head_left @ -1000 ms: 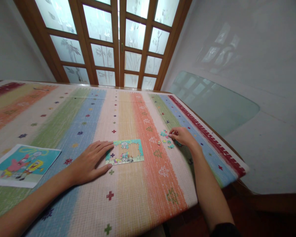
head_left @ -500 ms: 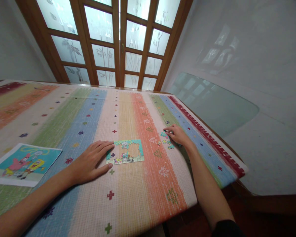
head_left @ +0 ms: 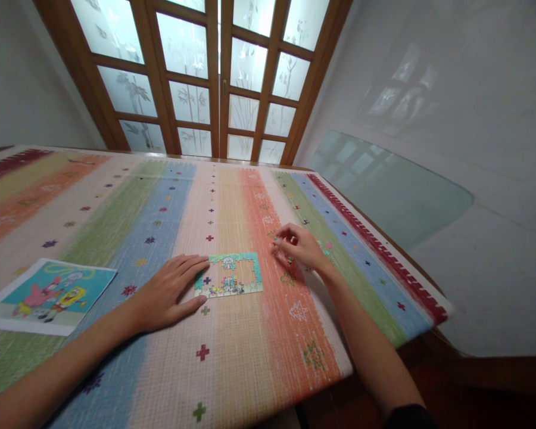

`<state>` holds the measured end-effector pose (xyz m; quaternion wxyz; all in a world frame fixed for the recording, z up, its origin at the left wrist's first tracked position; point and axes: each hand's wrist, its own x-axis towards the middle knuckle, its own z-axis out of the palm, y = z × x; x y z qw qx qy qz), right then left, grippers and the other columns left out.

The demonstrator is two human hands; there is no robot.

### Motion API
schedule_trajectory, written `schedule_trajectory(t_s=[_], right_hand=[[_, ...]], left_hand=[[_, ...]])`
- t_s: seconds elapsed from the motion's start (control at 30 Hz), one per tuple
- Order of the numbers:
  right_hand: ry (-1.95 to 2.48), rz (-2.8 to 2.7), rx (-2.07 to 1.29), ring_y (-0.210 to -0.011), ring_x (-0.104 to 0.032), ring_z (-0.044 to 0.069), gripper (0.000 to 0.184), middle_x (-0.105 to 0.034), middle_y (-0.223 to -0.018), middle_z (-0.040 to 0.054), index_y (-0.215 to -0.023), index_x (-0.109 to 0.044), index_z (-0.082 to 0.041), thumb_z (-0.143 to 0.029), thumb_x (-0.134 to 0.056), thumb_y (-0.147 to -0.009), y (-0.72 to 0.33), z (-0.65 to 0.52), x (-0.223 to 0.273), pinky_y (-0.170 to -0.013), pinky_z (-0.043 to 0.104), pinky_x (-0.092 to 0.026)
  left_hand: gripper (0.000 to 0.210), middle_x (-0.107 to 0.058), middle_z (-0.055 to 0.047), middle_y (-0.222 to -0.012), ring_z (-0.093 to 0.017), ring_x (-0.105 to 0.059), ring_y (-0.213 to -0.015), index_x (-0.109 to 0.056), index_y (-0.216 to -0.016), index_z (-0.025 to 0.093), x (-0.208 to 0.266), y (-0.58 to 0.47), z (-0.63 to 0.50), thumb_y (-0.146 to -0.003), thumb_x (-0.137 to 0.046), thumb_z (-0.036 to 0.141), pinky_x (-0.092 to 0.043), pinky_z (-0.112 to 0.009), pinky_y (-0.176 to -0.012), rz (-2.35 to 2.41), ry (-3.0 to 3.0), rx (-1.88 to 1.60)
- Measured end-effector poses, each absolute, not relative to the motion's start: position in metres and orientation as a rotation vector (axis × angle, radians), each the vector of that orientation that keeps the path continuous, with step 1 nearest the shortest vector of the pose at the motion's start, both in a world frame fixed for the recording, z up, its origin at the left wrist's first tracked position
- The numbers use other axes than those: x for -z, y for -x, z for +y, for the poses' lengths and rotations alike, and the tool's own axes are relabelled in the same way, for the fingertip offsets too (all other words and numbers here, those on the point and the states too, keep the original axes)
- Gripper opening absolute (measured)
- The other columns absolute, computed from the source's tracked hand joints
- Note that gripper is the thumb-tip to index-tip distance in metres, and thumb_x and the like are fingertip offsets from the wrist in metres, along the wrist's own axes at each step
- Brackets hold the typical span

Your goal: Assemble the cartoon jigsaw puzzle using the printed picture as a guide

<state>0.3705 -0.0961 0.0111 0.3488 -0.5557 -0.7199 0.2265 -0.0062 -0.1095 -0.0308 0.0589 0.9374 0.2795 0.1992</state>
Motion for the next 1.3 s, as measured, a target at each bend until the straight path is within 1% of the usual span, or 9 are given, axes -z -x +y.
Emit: schedule_trajectory(t_s=[0.07, 0.17, 0.27, 0.43, 0.6, 0.73, 0.87, 1.03, 1.3], right_hand=[[1.335, -1.912, -0.729, -0.072, -0.058, 0.016, 0.015, -0.07, -0.084, 0.0036, -0.098, -0.067, -0.02, -0.031, -0.07, -0.086, -0.342, -0.101, -0.009, -0.066, 0.029, -0.043], [1.245, -2.0, -0.889, -0.068, -0.054, 0.014, 0.009, -0.069, -0.08, 0.0022, -0.094, -0.068, -0.019, -0.025, -0.07, -0.087, -0.305, -0.108, -0.005, -0.065, 0.029, -0.043], [1.201, -2.038, -0.958, -0.069, -0.054, 0.014, 0.009, -0.069, -0.081, 0.0018, -0.095, -0.07, -0.018, -0.023, -0.071, -0.088, -0.284, -0.113, -0.002, -0.066, 0.029, -0.043], [1.196, -2.026, -1.026, -0.064, -0.053, 0.013, 0.011, -0.065, -0.073, -0.0009, -0.098, -0.073, -0.016, -0.021, -0.074, -0.088, -0.271, -0.114, 0.007, -0.062, 0.027, -0.041], [1.185, -2.135, -0.846, -0.071, -0.056, 0.013, 0.009, -0.069, -0.082, 0.0015, -0.096, -0.075, -0.017, -0.016, -0.076, -0.087, -0.267, -0.113, 0.012, -0.07, 0.028, -0.045], [1.156, -2.218, -0.664, -0.079, -0.058, 0.016, 0.008, -0.068, -0.085, 0.0029, -0.093, -0.077, -0.017, -0.012, -0.075, -0.087, -0.267, -0.113, 0.011, -0.076, 0.03, -0.046], [1.171, -2.222, -0.616, -0.083, -0.059, 0.016, 0.006, -0.066, -0.091, 0.0042, -0.094, -0.077, -0.018, -0.016, -0.075, -0.089, -0.267, -0.115, 0.012, -0.079, 0.031, -0.047], [1.18, -2.264, -0.552, -0.09, -0.06, 0.018, 0.005, -0.066, -0.09, 0.0045, -0.094, -0.078, -0.018, -0.02, -0.077, -0.089, -0.266, -0.118, 0.013, -0.084, 0.032, -0.047], [1.216, -2.282, -0.498, -0.091, -0.06, 0.019, 0.006, -0.066, -0.09, 0.0055, -0.088, -0.077, -0.017, -0.023, -0.077, -0.089, -0.266, -0.12, 0.009, -0.084, 0.033, -0.046]], left_hand=[[0.059, -0.059, -0.012, -0.147, -0.033, -0.055, -0.134, -0.045, -0.15, 0.022, 0.03, 0.006, -0.11, -0.098, -0.055, 0.049, -0.038, -0.053, -0.117, 0.851, -2.837, -0.604], [0.059, -0.059, -0.012, -0.148, -0.033, -0.054, -0.134, -0.045, -0.15, 0.022, 0.031, 0.006, -0.11, -0.098, -0.055, 0.049, -0.039, -0.053, -0.117, 0.857, -2.835, -0.599], [0.058, -0.058, -0.013, -0.148, -0.033, -0.053, -0.135, -0.046, -0.149, 0.02, 0.031, 0.005, -0.111, -0.099, -0.055, 0.047, -0.039, -0.053, -0.116, 0.859, -2.84, -0.59], [0.057, -0.059, -0.014, -0.146, -0.033, -0.054, -0.134, -0.047, -0.147, 0.019, 0.029, 0.004, -0.111, -0.098, -0.054, 0.047, -0.038, -0.053, -0.117, 0.857, -2.833, -0.592], [0.057, -0.06, -0.013, -0.145, -0.033, -0.055, -0.133, -0.047, -0.148, 0.02, 0.029, 0.004, -0.112, -0.098, -0.055, 0.047, -0.038, -0.052, -0.116, 0.854, -2.834, -0.592], [0.056, -0.06, -0.014, -0.146, -0.033, -0.054, -0.134, -0.047, -0.148, 0.02, 0.03, 0.004, -0.111, -0.099, -0.054, 0.047, -0.038, -0.053, -0.116, 0.848, -2.831, -0.604], [0.057, -0.059, -0.013, -0.147, -0.033, -0.053, -0.135, -0.046, -0.148, 0.021, 0.031, 0.005, -0.111, -0.099, -0.054, 0.047, -0.038, -0.053, -0.117, 0.858, -2.829, -0.579], [0.057, -0.058, -0.014, -0.148, -0.033, -0.053, -0.135, -0.046, -0.148, 0.019, 0.035, 0.006, -0.11, -0.099, -0.055, 0.047, -0.038, -0.053, -0.117, 0.855, -2.835, -0.599], [0.056, -0.059, -0.014, -0.147, -0.033, -0.053, -0.135, -0.047, -0.148, 0.02, 0.03, 0.004, -0.111, -0.099, -0.055, 0.046, -0.038, -0.053, -0.117, 0.855, -2.817, -0.584]])
